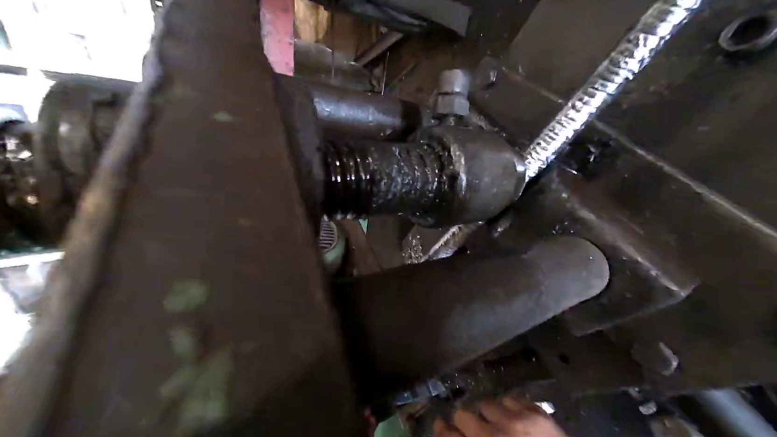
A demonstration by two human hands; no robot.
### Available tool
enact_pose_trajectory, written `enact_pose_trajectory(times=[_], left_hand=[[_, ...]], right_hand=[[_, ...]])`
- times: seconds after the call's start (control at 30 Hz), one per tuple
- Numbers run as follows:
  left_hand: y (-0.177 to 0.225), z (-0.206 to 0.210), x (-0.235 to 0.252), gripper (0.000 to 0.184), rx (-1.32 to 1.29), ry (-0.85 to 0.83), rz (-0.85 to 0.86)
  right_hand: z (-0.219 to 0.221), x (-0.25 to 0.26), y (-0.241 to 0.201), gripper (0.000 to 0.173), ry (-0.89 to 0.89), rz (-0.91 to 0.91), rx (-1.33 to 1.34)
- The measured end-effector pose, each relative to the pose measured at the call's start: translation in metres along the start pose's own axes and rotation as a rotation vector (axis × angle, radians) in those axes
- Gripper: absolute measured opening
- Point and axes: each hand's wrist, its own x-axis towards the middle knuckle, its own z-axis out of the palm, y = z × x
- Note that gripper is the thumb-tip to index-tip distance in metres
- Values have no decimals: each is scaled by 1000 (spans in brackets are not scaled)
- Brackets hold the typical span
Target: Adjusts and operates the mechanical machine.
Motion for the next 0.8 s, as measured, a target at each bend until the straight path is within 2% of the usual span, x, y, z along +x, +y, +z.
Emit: enact_pose_trajectory(times=[0.2,0.4,0.53,0.7,0.8], left_hand=[[1,-7,3,29,-47,-66,-32],[0,-9,6,27,-87,-48,-8],[-1,-9,6,27,-89,-50,-22],[1,-6,6,28,-74,-90,-18],[-2,-5,5,25,-75,-48,17]], right_hand=[[2,2,5,26,91,44,-117],[2,-3,5,25,37,-67,-56],[3,1,3,25,111,20,-141],[2,-1,5,25,83,-38,-84],[5,-1,4,24,135,48,-112]])
